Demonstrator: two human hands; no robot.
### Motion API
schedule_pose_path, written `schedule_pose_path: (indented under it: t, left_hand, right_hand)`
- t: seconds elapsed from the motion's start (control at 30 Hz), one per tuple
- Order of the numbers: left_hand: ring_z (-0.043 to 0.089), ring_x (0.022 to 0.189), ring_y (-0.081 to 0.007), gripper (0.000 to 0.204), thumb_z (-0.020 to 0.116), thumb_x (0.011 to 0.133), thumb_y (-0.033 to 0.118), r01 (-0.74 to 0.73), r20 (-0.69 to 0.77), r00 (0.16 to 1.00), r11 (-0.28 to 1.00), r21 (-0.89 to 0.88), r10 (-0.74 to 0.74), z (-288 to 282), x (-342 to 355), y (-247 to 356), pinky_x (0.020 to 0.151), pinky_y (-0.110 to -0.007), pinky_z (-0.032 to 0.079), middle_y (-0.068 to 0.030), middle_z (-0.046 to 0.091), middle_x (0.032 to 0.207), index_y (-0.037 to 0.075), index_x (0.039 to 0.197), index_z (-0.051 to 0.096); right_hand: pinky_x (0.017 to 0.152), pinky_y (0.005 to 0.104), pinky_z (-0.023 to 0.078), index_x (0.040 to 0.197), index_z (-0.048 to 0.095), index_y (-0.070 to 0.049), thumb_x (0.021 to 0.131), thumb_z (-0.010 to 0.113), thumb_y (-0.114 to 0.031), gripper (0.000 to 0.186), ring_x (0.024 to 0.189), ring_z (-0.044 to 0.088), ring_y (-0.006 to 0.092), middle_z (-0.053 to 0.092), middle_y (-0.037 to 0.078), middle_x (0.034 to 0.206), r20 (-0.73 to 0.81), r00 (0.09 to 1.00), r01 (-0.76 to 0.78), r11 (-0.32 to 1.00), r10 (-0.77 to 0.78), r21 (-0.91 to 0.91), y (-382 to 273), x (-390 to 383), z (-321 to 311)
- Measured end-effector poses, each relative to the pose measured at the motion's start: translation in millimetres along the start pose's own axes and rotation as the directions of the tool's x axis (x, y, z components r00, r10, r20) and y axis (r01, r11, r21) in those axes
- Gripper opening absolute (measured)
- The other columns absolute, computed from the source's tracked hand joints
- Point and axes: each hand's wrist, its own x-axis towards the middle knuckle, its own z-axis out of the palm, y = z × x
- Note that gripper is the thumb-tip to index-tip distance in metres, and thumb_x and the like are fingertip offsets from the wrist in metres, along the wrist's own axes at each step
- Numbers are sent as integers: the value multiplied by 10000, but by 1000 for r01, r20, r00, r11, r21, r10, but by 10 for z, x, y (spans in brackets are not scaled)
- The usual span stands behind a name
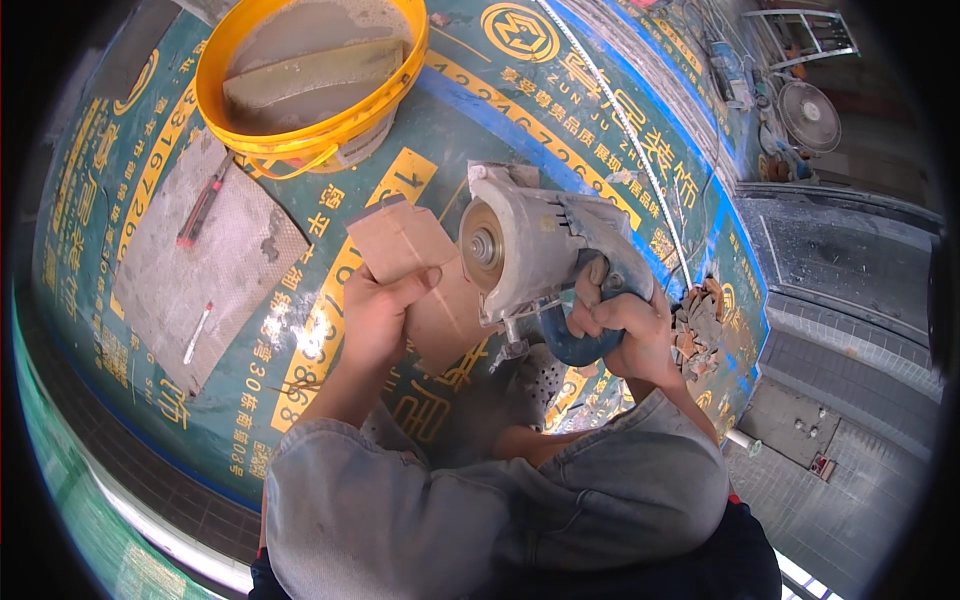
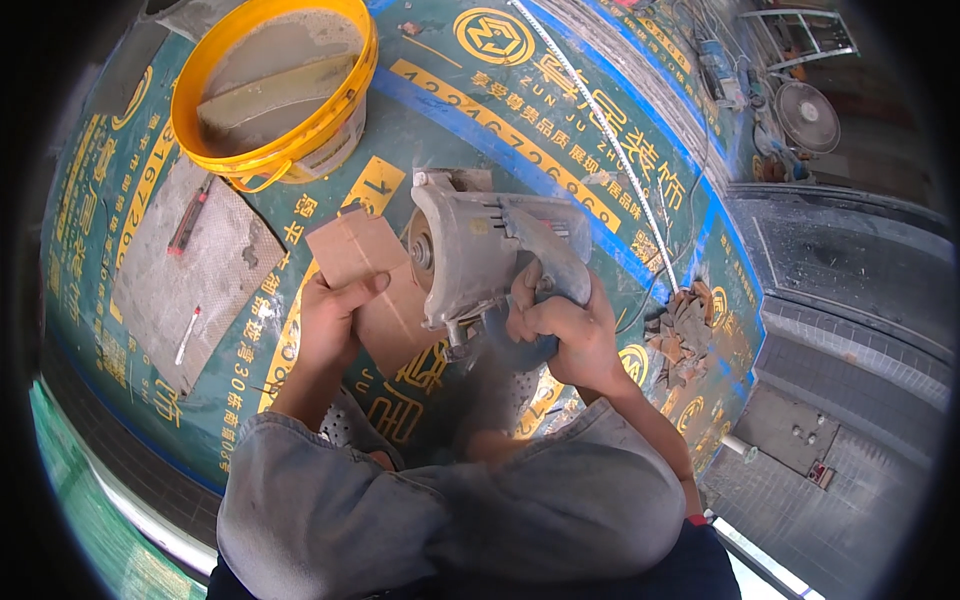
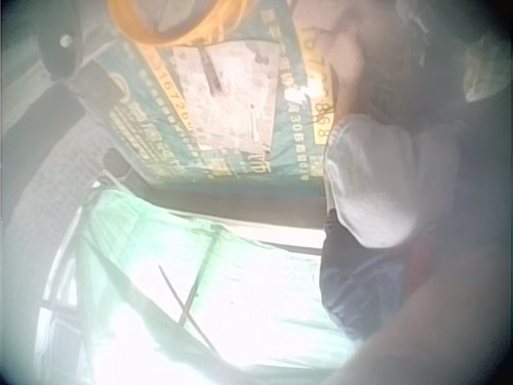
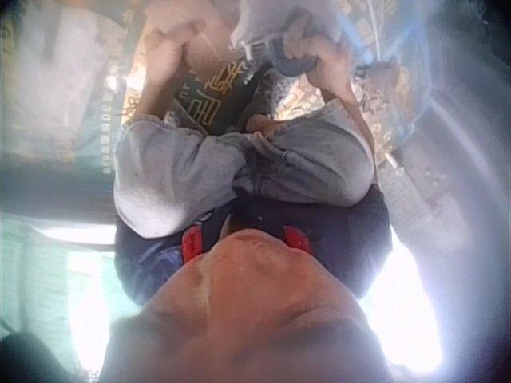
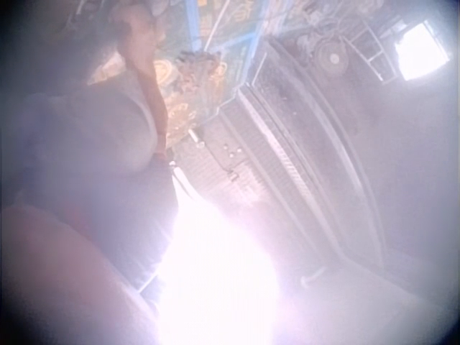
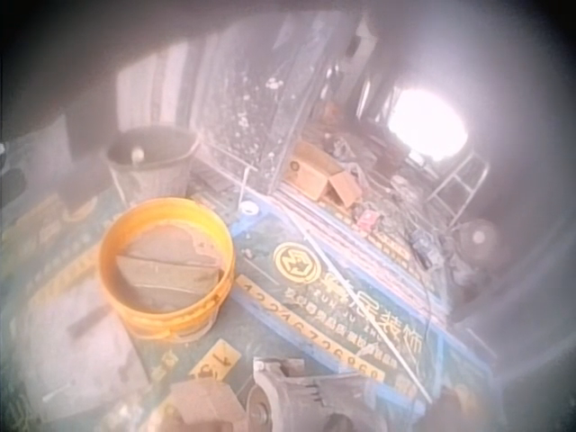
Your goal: The worker is measuring, cutting, and fitting small tile pieces around plumbing fixtures on a wall.
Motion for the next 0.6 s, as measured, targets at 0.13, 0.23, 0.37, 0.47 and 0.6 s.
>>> schedule_pose_path:
  t: [0.13,0.23,0.37,0.47,0.6]
  left_hand:
    - [689,977,-254,418,743,786,-38,16,-10,1000,1000,8,-16,10,-23,47,882,-374,548,-150,694,1100,-67,1180,605]
    - [690,973,-255,419,743,784,-39,36,-6,999,999,1,-36,-19,-17,38,883,-377,548,-150,695,1097,-69,1179,608]
    - [676,1002,-261,464,740,781,-22,62,5,998,998,27,-62,-39,-20,43,909,-393,534,-138,683,1116,-49,1218,587]
    - [675,1005,-261,465,742,780,-22,54,6,999,998,28,-54,-49,-14,33,912,-390,533,-136,684,1112,-47,1218,587]
    - [694,960,-255,406,749,778,-37,37,-8,999,999,16,-37,-43,-12,17,870,-372,551,-152,700,1084,-71,1160,618]
  right_hand:
    - [607,354,440,946,518,-15,665,536,-28,282,613,480,188,496,83,754,11,1000,-5,1000,5,1,10,1,-9]
    - [599,355,441,946,521,-14,660,541,-22,286,608,483,189,498,85,751,21,1000,-12,1000,12,-6,21,5,-11]
    - [599,353,391,992,513,-32,669,541,-16,325,598,441,170,467,60,763,29,999,-18,1000,18,-23,32,4,-11]
    - [604,353,395,992,512,-32,668,540,-14,326,600,442,171,470,62,768,26,999,-20,1000,20,-22,36,3,-9]
    - [610,352,398,992,510,-31,671,539,-15,323,604,442,171,473,63,773,24,999,-26,999,26,-25,37,0,-9]
